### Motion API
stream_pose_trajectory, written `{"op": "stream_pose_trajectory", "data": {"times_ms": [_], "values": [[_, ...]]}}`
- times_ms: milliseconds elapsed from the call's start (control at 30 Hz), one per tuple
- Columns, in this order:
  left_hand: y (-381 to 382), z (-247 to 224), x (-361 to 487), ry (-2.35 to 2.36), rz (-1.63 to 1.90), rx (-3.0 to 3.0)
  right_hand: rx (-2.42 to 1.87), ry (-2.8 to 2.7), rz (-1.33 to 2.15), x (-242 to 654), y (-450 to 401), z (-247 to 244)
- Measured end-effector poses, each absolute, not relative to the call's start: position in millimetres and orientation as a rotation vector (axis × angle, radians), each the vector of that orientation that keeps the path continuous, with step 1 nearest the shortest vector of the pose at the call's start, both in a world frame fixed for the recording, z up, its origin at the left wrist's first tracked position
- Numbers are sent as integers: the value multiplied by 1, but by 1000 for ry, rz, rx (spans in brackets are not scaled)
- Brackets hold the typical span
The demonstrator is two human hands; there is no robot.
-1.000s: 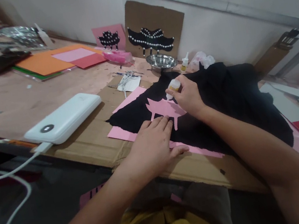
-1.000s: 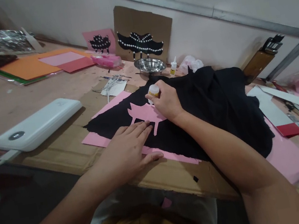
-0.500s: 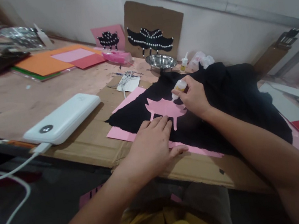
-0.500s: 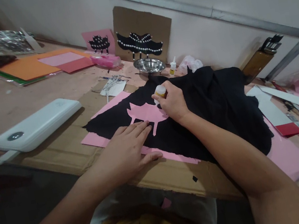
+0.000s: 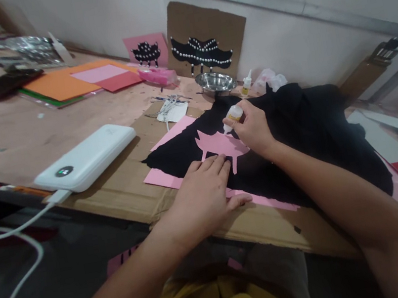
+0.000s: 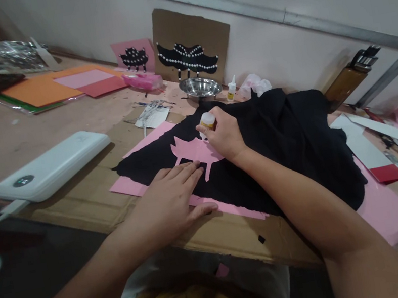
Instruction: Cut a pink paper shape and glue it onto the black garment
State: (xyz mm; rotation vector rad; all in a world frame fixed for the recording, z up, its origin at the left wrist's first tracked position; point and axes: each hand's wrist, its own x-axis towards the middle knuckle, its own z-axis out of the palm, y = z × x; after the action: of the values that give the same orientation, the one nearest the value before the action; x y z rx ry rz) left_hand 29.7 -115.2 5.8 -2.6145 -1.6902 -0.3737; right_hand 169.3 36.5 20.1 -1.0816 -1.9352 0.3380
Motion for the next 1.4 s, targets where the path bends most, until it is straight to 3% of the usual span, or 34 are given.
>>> {"op": "stream_pose_trajectory", "data": {"times_ms": [1400], "values": [[-113,11,29,-1730,-336,-2660,-1090,-1948,311,195,24,23]]}}
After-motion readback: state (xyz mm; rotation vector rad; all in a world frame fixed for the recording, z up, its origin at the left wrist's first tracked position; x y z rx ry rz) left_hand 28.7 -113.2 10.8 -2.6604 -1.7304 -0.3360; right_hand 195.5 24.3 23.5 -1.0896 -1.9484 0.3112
